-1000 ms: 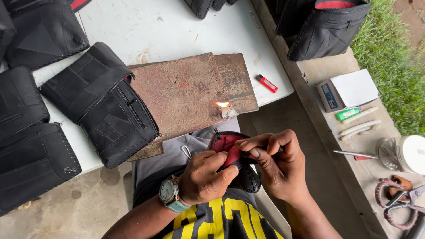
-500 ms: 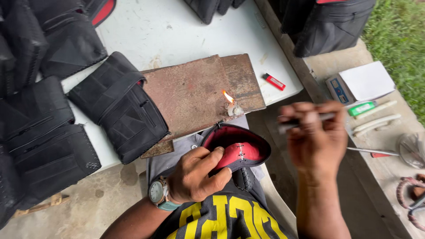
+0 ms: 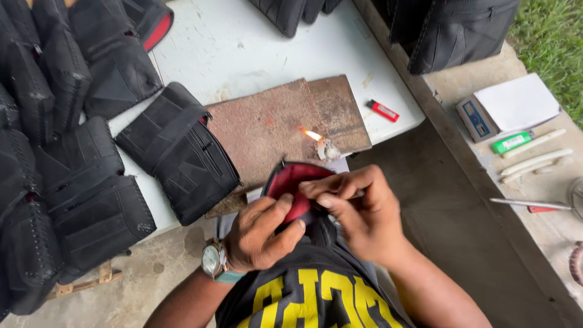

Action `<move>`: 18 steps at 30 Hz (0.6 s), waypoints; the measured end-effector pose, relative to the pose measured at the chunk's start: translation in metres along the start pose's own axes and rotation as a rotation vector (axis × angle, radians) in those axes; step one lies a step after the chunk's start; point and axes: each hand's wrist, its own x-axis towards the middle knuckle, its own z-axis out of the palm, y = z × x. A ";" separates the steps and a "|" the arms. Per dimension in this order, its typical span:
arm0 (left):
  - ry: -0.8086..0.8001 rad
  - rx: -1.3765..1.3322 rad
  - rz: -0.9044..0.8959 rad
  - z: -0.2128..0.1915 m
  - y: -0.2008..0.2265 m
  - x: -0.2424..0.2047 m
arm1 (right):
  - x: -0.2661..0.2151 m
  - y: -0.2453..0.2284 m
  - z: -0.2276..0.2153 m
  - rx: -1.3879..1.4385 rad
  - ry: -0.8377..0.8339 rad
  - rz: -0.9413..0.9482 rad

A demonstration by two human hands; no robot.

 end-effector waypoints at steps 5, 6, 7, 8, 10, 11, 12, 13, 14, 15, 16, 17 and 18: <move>0.062 0.003 0.075 -0.014 0.001 -0.006 | 0.006 -0.025 -0.057 0.534 0.074 0.011; 0.080 -0.004 0.072 -0.014 0.002 -0.009 | 0.005 -0.034 -0.066 0.484 0.039 0.030; 0.097 -0.026 0.054 -0.014 0.003 -0.012 | 0.005 -0.042 -0.073 0.234 -0.056 0.091; 0.114 -0.050 0.044 -0.013 0.004 -0.014 | 0.007 -0.047 -0.077 -0.020 -0.145 0.144; 0.154 -0.144 -0.003 -0.010 0.007 -0.015 | 0.014 -0.051 -0.076 -0.312 -0.438 0.083; 0.175 -0.215 -0.039 -0.010 0.012 -0.015 | 0.018 -0.050 -0.072 -0.465 -0.581 0.054; 0.200 -0.296 -0.066 -0.008 0.016 -0.014 | 0.020 -0.049 -0.067 -0.479 -0.636 -0.006; 0.188 -0.319 -0.119 -0.008 0.022 -0.012 | 0.022 -0.049 -0.065 -0.492 -0.692 -0.063; 0.174 -0.339 -0.171 -0.009 0.027 -0.009 | 0.023 -0.052 -0.064 -0.541 -0.702 -0.002; 0.160 -0.358 -0.222 -0.008 0.028 -0.005 | 0.021 -0.057 -0.063 -0.589 -0.709 0.060; 0.049 -0.359 -0.271 -0.012 0.027 -0.003 | 0.021 -0.060 -0.062 -0.629 -0.720 0.116; -0.063 -0.357 -0.320 -0.019 0.028 -0.002 | 0.021 -0.063 -0.062 -0.668 -0.746 0.110; -0.185 -0.359 -0.387 -0.025 0.032 -0.004 | 0.015 -0.066 -0.060 -0.690 -0.776 0.119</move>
